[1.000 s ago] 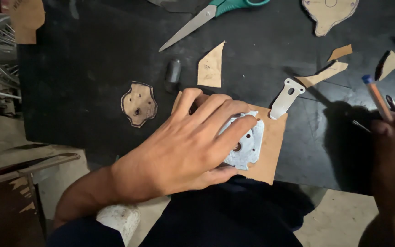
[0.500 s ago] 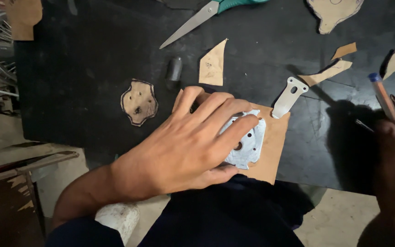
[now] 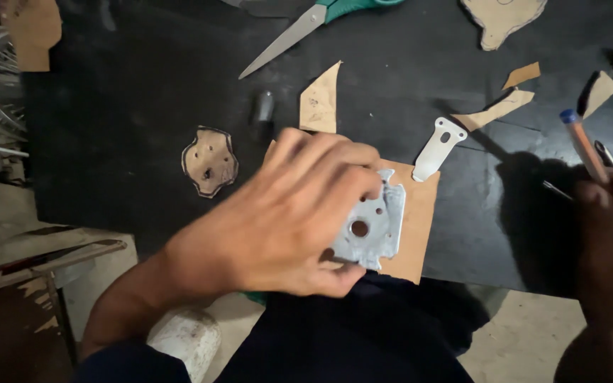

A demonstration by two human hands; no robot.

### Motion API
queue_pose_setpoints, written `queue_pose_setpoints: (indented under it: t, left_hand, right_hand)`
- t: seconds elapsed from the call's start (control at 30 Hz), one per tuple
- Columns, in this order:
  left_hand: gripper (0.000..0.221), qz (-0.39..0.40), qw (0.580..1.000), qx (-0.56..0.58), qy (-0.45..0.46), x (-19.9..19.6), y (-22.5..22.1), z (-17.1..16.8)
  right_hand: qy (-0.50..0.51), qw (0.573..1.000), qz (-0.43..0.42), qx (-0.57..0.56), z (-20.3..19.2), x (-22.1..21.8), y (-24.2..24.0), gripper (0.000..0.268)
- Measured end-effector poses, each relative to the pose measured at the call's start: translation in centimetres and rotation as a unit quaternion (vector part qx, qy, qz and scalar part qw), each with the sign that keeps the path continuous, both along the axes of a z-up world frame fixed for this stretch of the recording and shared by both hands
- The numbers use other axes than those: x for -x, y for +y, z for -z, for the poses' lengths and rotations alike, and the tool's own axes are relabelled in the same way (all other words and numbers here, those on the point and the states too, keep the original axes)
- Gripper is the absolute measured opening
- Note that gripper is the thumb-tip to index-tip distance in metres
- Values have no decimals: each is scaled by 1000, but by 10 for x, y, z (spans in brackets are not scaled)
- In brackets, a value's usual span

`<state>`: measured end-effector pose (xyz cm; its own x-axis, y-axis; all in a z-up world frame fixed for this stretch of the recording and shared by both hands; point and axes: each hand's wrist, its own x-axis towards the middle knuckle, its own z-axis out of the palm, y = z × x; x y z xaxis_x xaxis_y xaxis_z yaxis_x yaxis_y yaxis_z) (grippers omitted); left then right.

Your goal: Tracing the outline of a metal component onto cardboard and cutting it out with scissors to create a template.

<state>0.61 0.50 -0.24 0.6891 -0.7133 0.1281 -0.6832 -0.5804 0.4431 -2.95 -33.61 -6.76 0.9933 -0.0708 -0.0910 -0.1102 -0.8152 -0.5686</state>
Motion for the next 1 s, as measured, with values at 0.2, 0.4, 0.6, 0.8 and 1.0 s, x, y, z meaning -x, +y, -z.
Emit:
queue_pose_setpoints:
  t: [0.2, 0.4, 0.6, 0.8, 1.0]
  left_hand:
    - [80, -62, 997, 14, 40, -3, 18, -19]
    - [66, -16, 999, 38, 31, -5, 5, -12]
    - [54, 5, 1000, -15, -4, -2, -11, 1]
    - [62, 2, 998, -42, -36, -1, -11, 3]
    - [65, 9, 998, 47, 30, -16, 8, -13]
  right_hand:
    - [-3, 1000, -23, -7, 1, 1, -6, 23]
    - [-41, 998, -50, -19, 6, 3, -10, 23]
    - [-49, 996, -77, 16, 11, 3, -19, 19]
    - [-41, 997, -67, -16, 7, 3, -15, 18]
    - [-85, 991, -99, 20, 8, 4, -20, 16]
